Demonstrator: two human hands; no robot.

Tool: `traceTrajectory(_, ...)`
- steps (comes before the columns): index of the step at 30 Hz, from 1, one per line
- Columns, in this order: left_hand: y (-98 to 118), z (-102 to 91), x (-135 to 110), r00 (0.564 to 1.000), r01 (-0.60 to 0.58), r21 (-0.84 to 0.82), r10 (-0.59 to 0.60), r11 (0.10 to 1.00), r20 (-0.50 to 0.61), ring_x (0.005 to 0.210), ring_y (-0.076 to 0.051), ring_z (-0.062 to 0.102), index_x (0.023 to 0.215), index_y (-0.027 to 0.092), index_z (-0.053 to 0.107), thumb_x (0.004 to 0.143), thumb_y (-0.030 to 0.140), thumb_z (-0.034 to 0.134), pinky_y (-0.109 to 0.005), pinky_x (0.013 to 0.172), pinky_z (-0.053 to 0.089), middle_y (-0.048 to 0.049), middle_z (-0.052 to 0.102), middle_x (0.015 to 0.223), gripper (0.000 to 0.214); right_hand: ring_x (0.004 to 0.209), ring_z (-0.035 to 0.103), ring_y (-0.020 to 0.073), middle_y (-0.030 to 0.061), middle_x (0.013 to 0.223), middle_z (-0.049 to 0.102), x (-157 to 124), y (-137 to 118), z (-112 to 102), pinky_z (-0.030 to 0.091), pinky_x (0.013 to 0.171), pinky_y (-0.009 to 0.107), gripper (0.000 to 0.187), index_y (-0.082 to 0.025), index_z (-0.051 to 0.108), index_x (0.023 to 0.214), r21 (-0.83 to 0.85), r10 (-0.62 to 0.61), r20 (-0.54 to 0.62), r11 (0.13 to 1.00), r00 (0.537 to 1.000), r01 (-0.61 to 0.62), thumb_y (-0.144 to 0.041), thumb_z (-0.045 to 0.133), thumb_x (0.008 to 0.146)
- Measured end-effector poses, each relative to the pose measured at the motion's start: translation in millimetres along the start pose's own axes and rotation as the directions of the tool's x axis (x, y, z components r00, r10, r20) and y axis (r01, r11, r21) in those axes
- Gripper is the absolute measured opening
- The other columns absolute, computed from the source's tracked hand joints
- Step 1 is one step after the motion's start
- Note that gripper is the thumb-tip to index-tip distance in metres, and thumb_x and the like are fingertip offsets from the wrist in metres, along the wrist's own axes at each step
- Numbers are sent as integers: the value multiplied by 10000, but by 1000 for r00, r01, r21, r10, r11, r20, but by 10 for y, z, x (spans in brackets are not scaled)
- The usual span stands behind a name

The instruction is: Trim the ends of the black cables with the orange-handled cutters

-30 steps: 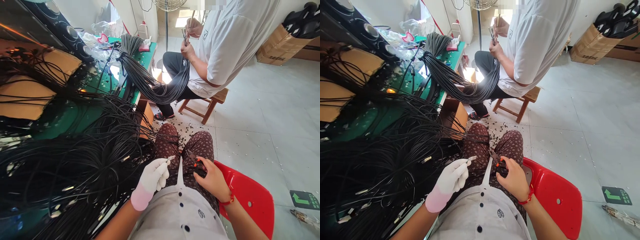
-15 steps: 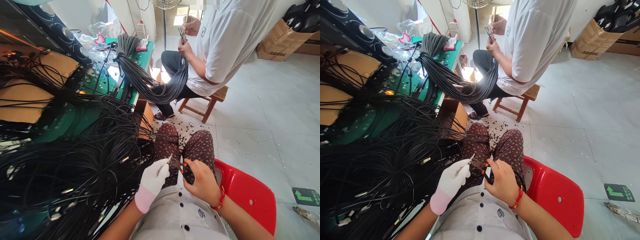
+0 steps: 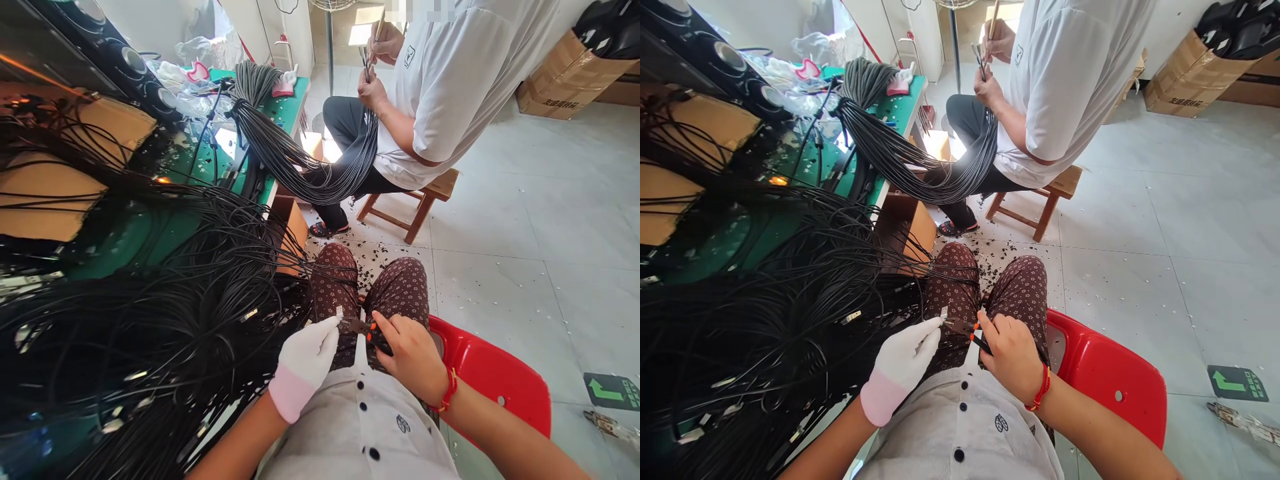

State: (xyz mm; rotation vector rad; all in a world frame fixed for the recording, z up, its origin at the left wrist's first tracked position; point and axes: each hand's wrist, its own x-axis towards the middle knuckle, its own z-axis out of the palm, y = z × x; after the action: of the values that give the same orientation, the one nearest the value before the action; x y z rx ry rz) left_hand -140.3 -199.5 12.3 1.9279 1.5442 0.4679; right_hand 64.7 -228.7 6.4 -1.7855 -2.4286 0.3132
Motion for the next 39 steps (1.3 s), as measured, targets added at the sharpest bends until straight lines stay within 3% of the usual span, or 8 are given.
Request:
traceTrajectory(9,-5,-22,-15,993,-119,62,120,991,-14,857,-162,690,1079,155,669,890,207,418,-274,892,506,-56,732,972,318,731,565,200,50,818,587,-21,56,-22,437,654,300,467,-149,530,1214,72,-7,120,997,993,-2,-237,609,762)
traceTrajectory(13,-33,-7,-37,994,-110,13,110,994,-25,862,-163,686,1028,162,685,884,225,437,-284,883,512,-52,733,964,294,755,588,209,71,850,610,-34,61,-44,451,672,306,443,-142,533,1213,211,19,206,975,978,-64,-228,573,780)
traceTrajectory(15,-33,-6,-46,996,-82,-33,82,996,-23,881,-163,682,1022,171,685,879,229,446,-286,887,510,-46,729,985,284,767,590,195,59,857,621,-29,65,-55,453,695,294,411,-153,551,1183,368,12,226,925,974,-97,-216,560,777)
traceTrajectory(18,-15,-12,-51,1000,-11,-104,12,995,10,910,-161,673,1035,186,680,871,222,456,-279,882,510,-35,720,1017,280,754,579,141,5,858,632,-20,75,-62,449,678,224,347,-186,581,1107,645,-26,257,749,966,-151,-169,526,765)
traceTrajectory(21,3,-15,-47,998,51,-142,-45,989,42,931,-161,664,1052,191,674,863,209,462,-275,886,507,-29,713,1041,285,728,562,118,-8,882,634,-34,85,-61,444,639,194,335,-185,577,1097,738,-4,272,642,962,-206,-169,506,770)
traceTrajectory(28,13,-18,-18,998,40,-181,-31,983,49,922,-153,662,1062,200,670,863,199,467,-261,861,512,-27,706,1058,285,727,533,193,42,784,570,-97,73,-94,413,662,299,440,-148,556,1178,297,53,58,952,997,-68,-283,555,758)
traceTrajectory(33,12,-8,-5,999,-20,-102,25,995,45,897,-165,667,1054,187,671,871,208,458,-284,846,519,-44,716,1025,282,692,505,184,32,775,553,-71,82,-131,363,628,296,474,-153,561,1184,84,-19,0,996,1000,18,-270,603,727)
traceTrajectory(39,50,-23,13,994,-94,20,93,995,50,877,-170,673,1061,185,667,879,195,428,-288,840,517,-48,724,989,301,681,498,181,23,771,551,-49,109,-145,342,624,303,512,-171,551,1192,-29,-53,29,998,998,54,-226,651,693)
